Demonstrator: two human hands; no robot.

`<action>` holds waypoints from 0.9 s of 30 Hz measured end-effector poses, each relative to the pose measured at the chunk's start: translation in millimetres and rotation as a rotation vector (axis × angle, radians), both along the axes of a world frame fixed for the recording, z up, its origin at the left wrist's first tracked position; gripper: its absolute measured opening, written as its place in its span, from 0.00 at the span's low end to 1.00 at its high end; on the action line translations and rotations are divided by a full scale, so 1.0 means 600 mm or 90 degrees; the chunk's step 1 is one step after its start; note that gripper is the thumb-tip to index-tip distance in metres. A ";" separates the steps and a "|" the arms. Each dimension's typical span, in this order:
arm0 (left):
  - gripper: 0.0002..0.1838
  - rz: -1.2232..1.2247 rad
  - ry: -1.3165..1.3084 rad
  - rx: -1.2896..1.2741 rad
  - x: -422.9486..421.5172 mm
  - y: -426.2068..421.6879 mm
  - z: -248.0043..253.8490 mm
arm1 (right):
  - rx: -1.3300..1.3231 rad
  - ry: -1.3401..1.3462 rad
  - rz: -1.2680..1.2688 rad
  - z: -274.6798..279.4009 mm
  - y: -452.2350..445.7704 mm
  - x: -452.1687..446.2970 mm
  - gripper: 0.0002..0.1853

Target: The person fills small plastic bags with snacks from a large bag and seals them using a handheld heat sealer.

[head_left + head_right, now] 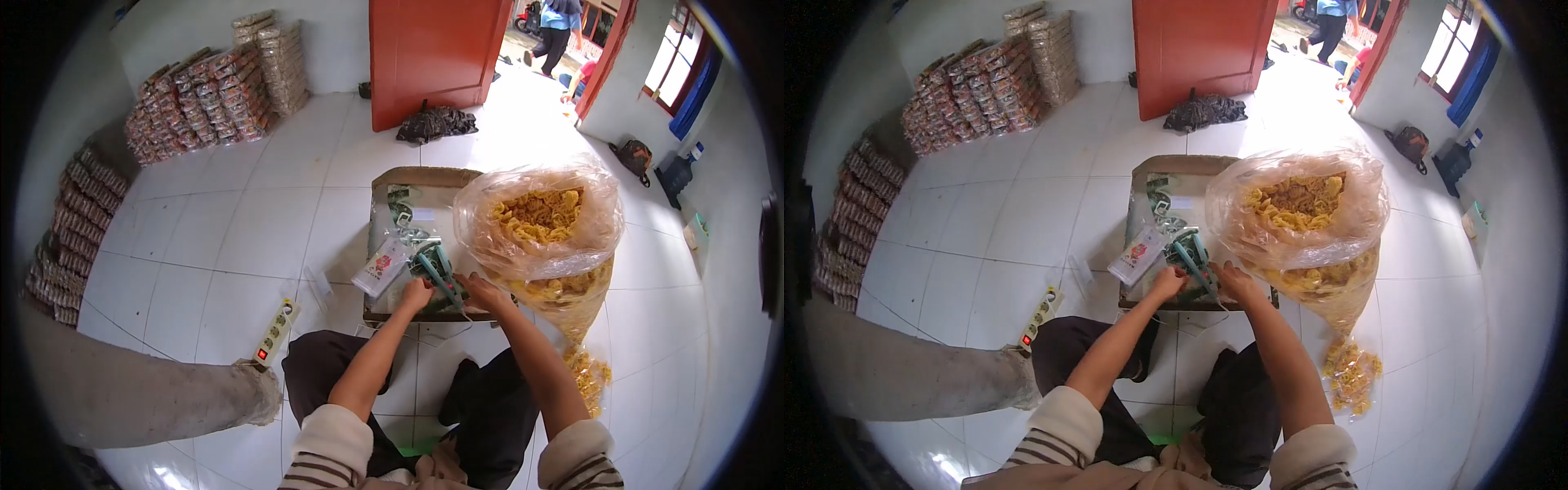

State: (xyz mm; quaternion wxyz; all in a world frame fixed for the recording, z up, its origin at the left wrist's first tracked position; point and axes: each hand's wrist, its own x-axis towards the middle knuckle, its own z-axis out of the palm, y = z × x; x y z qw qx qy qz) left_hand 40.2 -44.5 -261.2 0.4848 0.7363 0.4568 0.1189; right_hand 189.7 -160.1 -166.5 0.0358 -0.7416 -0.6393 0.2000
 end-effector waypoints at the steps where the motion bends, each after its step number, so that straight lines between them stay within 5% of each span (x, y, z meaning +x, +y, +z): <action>1: 0.13 0.027 -0.057 -0.015 0.009 -0.013 -0.016 | 0.001 0.009 0.011 -0.005 0.000 0.001 0.40; 5: 0.13 0.117 -0.072 0.042 0.038 -0.045 -0.046 | -0.058 -0.007 0.033 -0.008 0.012 0.003 0.40; 8: 0.13 0.127 -0.002 0.064 0.038 -0.059 0.023 | -0.015 -0.017 0.070 -0.026 0.010 0.010 0.37; 17: 0.15 0.173 0.045 0.089 0.051 -0.071 0.054 | 0.073 0.046 0.077 -0.026 0.008 0.016 0.28; 19: 0.17 0.168 0.030 0.045 0.060 -0.077 0.033 | 0.234 0.171 -0.042 -0.051 0.015 0.012 0.29; 22: 0.19 0.200 -0.060 0.077 0.076 -0.078 0.014 | 0.164 0.362 -0.242 -0.077 0.034 0.016 0.26; 24: 0.19 0.117 0.010 0.009 0.086 -0.074 0.013 | 0.119 0.366 -0.240 -0.117 0.049 0.029 0.22; 27: 0.19 0.207 -0.088 0.058 0.074 -0.084 0.024 | 0.064 0.400 -0.287 -0.108 0.073 0.014 0.15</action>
